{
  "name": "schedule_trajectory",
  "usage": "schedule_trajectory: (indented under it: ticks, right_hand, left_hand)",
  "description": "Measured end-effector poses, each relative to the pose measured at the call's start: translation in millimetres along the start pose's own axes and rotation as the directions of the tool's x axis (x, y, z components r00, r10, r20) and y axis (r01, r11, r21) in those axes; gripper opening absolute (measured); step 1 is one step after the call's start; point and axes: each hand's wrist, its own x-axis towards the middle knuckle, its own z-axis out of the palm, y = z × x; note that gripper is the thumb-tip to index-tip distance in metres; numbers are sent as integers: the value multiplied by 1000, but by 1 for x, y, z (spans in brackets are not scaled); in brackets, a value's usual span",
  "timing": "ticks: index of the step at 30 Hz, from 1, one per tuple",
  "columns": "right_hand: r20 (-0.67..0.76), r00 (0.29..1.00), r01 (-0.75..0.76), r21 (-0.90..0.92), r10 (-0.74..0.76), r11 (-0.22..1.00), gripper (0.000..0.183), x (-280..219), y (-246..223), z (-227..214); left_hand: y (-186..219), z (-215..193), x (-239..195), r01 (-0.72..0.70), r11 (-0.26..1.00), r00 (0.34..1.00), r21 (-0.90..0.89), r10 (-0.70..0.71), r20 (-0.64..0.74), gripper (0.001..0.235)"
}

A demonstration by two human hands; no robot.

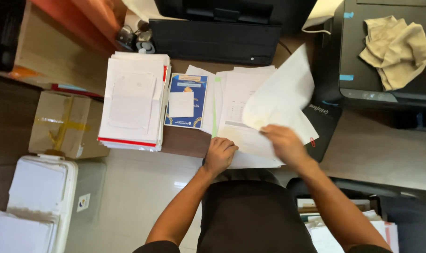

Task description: The person sorts through a large pile of papers on a desk, separating them into different stacks. They handle various documents, including blank sheets, printed forms, and a red-covered booklet, organizing them by hand.

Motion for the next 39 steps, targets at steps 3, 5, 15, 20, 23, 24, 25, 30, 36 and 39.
schedule_trajectory:
  ticks: [3,5,15,20,23,24,25,30,36,39]
  right_hand:
    - [106,994,-12,-63,18,998,42,-6,-17,37]
    - [148,986,-72,-65,81,995,48,2,-38,42]
    - [-311,744,-538,249,592,806,27,-28,-26,42]
    - [-507,465,-478,546,726,688,19,-60,-1,17]
    - [-499,301,-359,731,813,581,15,-61,-4,13]
    - [-484,239,-299,788,842,538,15,-62,-7,13]
    - [-487,231,-301,787,842,538,15,-59,-13,13]
    - [-529,143,-242,801,836,548,16,-50,-33,10]
    - [-734,296,-565,382,612,731,15,-56,-34,24]
    - [-690,666,-441,-57,284,896,26,-38,-46,32]
  left_hand:
    - [-4,-10,4,-51,999,999,6,51,-13,9]
    - [-4,-18,10,-87,996,996,14,87,-17,5]
    - [-49,-30,7,194,977,967,-89,-206,-149,47]
    - [-88,-15,-12,335,942,906,15,-326,269,58]
    - [-87,-13,-6,172,984,837,47,-171,520,74]
    - [-85,-11,-6,57,998,794,37,-68,605,79]
    - [-87,-9,-9,52,998,792,31,-60,608,79]
    - [-109,1,-31,-82,996,843,30,53,536,51]
    - [-130,11,-45,-58,998,912,-36,67,405,20]
    - [-117,0,-37,131,982,934,-136,-76,348,20]
